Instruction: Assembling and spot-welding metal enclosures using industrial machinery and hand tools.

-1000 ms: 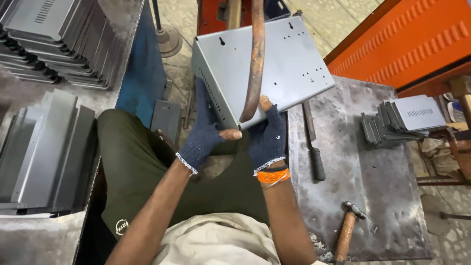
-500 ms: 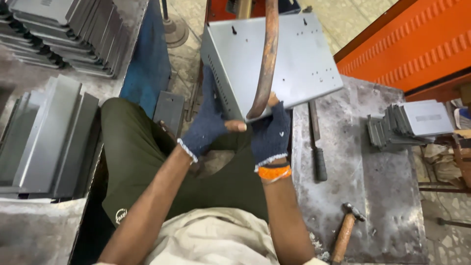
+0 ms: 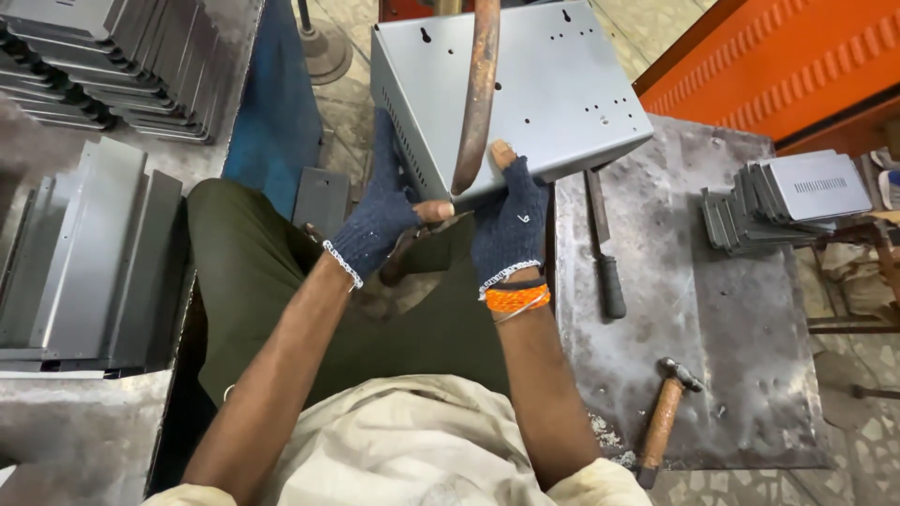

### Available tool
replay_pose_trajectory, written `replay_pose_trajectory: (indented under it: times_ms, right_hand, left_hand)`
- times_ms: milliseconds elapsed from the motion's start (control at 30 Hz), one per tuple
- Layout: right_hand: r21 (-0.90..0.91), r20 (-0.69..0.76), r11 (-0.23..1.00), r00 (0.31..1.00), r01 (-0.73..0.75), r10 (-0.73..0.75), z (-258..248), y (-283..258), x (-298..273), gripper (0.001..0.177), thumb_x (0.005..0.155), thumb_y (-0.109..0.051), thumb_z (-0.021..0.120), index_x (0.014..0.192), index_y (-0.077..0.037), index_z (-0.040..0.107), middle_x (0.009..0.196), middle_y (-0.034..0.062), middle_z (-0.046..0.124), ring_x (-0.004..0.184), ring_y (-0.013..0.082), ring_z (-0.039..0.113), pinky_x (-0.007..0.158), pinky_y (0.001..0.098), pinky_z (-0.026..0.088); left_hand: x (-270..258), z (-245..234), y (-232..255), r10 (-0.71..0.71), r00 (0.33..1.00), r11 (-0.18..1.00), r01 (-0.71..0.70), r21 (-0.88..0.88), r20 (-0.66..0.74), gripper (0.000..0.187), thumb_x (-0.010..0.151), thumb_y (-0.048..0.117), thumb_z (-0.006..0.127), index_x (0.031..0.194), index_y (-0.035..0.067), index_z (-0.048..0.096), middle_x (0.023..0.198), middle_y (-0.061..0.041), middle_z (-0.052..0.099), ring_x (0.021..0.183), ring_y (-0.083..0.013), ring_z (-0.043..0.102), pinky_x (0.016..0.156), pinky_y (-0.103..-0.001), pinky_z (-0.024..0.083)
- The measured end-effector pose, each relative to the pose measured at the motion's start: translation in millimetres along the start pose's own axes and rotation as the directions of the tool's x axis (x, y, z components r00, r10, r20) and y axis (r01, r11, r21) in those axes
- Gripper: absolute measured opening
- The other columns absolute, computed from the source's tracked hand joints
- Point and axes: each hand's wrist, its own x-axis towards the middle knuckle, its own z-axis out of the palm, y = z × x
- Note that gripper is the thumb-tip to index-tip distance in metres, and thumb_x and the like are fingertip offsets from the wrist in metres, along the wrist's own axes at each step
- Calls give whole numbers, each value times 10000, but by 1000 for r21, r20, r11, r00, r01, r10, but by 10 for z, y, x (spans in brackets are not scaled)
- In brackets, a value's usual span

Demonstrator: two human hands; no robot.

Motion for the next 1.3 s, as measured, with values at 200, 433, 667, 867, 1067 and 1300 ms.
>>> replay_pose_trajectory:
  times_ms: [200, 433, 667, 867, 1067, 1300]
  right_hand:
    - [-4, 6, 1000, 1000, 9, -9, 51, -35, -147, 278, 726, -131, 894, 966, -71, 766, 904, 140, 760, 770, 257, 734, 752, 439, 619]
    - [21, 12, 1000, 1000, 10, -10, -2, -31, -185, 287, 751, -111, 874, 1000, -44, 746, 923, 173, 752, 787, 300, 737, 769, 452, 628]
    - [-2, 12, 1000, 1000, 22, -22, -4, 2, -184, 273, 781, -129, 865, 1000, -60, 719, 906, 163, 741, 776, 286, 729, 777, 435, 622]
    - [-4, 0, 999, 999, 42, -42, -58, 57, -148, 278, 786, -136, 865, 999, -78, 697, 919, 134, 731, 767, 256, 712, 769, 428, 605]
    - [43, -18, 998, 999, 51, -50, -132, 89, -28, 246, 797, -94, 845, 984, -58, 690, 888, 159, 729, 727, 294, 729, 682, 413, 617]
    - [60, -71, 995, 994, 82, -78, 247, -114, -603, 262, 807, -84, 831, 1012, -88, 666, 929, 137, 708, 766, 277, 701, 726, 424, 618]
  left_hand:
    - [21, -111, -154, 15, 999, 1000, -15, 6, 34, 1495, 601, 56, 1022, 1627, 177, -59, 1654, -229, 182, 1431, -523, 342, 1127, -599, 439]
    - [2, -37, 39, -8, 1000, 1000, 8, 12, 21, 1480, 602, -5, 1004, 1617, 146, -62, 1658, -255, 168, 1443, -584, 318, 1145, -619, 415]
    - [0, -11, 86, 35, 998, 999, -34, -21, 47, 1512, 587, 2, 1016, 1616, 166, -79, 1667, -274, 140, 1499, -562, 209, 1201, -627, 315]
    - [30, -52, 44, 88, 994, 996, -90, 20, 63, 1530, 576, 39, 1036, 1619, 149, -78, 1673, -287, 119, 1518, -547, 184, 1223, -627, 278]
    - [25, -39, -34, 107, 992, 994, -109, 27, 72, 1535, 582, 69, 1038, 1620, 157, -89, 1677, -273, 116, 1518, -521, 207, 1205, -636, 315]
    - [75, -97, 10, 66, 992, 993, -55, -101, 109, 1578, 538, 17, 1038, 1638, 240, -70, 1691, -192, 106, 1509, -521, 220, 1179, -628, 328]
